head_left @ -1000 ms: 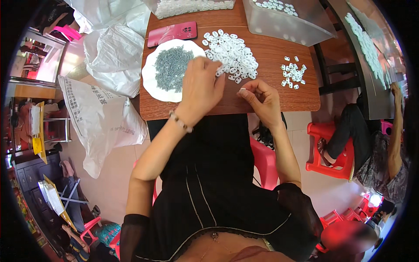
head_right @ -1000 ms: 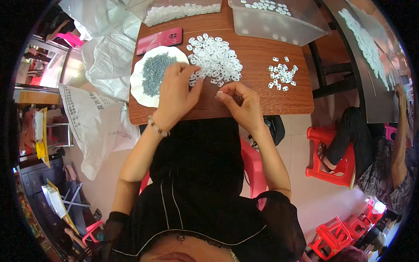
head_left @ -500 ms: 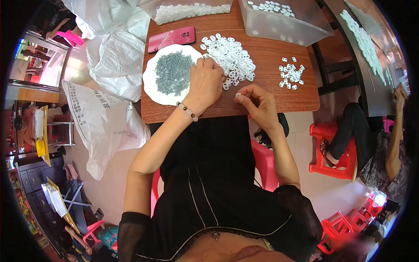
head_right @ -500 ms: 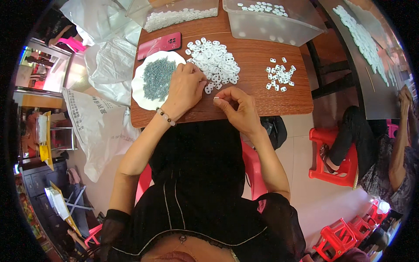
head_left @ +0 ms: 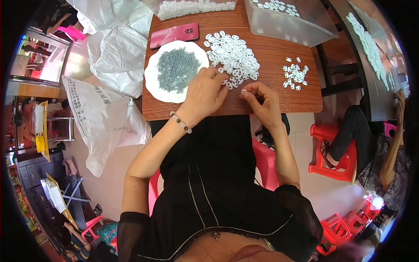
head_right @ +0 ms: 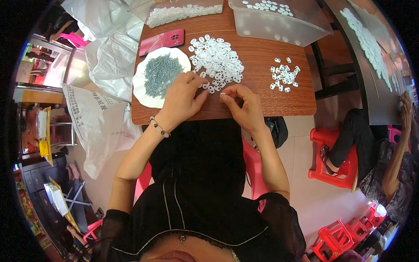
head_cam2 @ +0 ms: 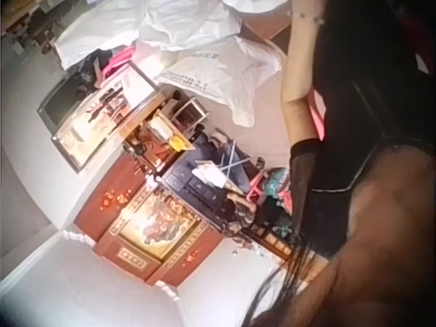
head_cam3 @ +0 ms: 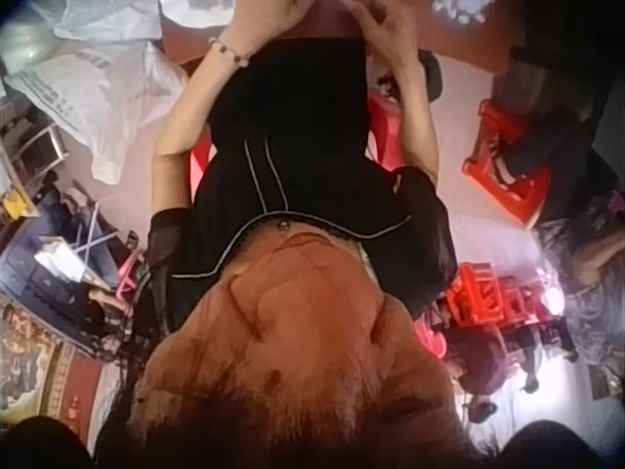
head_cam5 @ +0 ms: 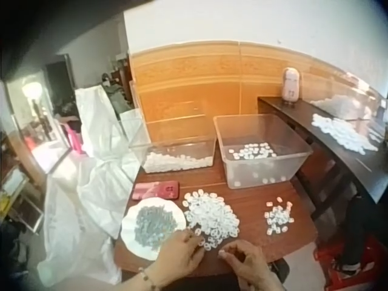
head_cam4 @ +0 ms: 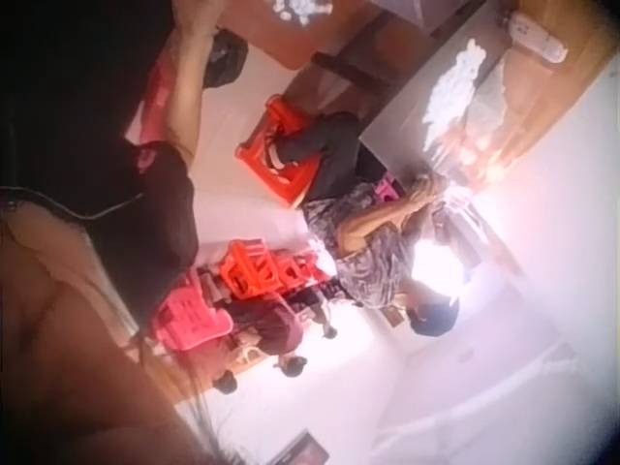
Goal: Manually assembling small white plastic components by pressing them together on a workbench.
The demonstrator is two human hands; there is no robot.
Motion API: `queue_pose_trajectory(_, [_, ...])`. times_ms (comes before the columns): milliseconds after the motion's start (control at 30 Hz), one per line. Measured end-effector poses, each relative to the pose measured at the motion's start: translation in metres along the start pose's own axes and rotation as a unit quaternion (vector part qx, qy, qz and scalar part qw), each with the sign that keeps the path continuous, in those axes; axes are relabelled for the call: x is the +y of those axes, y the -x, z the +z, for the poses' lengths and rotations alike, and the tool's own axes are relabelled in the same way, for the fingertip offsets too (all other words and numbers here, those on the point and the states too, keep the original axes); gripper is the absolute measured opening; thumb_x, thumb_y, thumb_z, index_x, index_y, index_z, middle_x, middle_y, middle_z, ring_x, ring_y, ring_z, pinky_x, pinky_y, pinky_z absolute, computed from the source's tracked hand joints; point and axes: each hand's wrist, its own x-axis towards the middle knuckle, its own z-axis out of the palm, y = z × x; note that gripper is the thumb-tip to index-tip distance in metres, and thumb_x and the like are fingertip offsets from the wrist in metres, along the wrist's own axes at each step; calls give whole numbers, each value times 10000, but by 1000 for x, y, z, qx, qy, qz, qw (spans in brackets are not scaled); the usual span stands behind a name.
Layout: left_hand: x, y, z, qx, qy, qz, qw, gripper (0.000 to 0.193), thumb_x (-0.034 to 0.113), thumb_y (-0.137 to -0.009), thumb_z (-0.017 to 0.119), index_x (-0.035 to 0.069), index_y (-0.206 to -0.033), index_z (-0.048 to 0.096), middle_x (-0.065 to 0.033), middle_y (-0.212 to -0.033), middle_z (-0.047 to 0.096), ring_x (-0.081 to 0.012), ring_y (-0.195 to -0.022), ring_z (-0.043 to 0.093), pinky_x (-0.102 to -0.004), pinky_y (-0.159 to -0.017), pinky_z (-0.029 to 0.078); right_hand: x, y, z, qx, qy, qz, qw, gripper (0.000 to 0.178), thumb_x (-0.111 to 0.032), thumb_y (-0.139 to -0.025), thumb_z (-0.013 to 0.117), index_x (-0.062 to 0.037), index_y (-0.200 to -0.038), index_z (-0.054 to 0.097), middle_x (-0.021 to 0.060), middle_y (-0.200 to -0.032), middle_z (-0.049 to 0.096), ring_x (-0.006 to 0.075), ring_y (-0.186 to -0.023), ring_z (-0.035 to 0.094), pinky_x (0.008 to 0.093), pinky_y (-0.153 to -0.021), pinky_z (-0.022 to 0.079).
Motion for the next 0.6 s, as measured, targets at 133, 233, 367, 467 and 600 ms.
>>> queue_pose_trajectory(133, [3, 3, 7, -12, -2, 19, 1000, 190, 131, -768, 682, 52, -939, 652, -114, -883, 585, -308, -849, 565, -392, -705, 481, -2, 0, 0, -5, 12, 3, 1000, 101, -75, -895, 632, 10, -940, 601, 26, -808, 660, 64, -764, 611, 206, -706, 474])
queue_pose_trajectory(233, [-3, 4, 8, 5, 8, 7, 1000, 168, 123, -776, 673, 47, -924, 653, -114, -872, 580, -307, -853, 565, -386, -706, 483, 0, 0, 0, -1, 26, 7, 1000, 103, -81, -896, 632, 8, -937, 601, 27, -807, 662, 64, -762, 613, 204, -700, 473])
queue_pose_trajectory(367, [-5, -1, 4, 25, 41, 3, 999, 143, 108, -786, 658, 37, -910, 655, -127, -881, 592, -316, -866, 570, -395, -721, 480, 3, 2, -3, 4, 52, 18, 998, 114, -101, -894, 639, 3, -922, 599, 24, -794, 662, 57, -743, 608, 193, -678, 465])
queue_pose_trajectory(467, [-28, -2, -16, 76, -59, -39, 995, 146, 91, -782, 630, 41, -917, 657, -151, -931, 599, -339, -904, 557, -420, -759, 480, 0, 2, -2, 2, 50, 21, 999, 120, -110, -894, 641, 1, -911, 599, 20, -787, 661, 49, -726, 600, 186, -661, 456])
queue_pose_trajectory(600, [-48, 1, -37, 41, -133, -148, 979, 167, 117, -776, 653, 41, -925, 655, -162, -897, 590, -342, -886, 567, -423, -756, 481, -1, 0, 0, 1, 36, 23, 999, 114, -108, -894, 639, -1, -909, 601, 18, -782, 658, 42, -718, 594, 181, -650, 449])
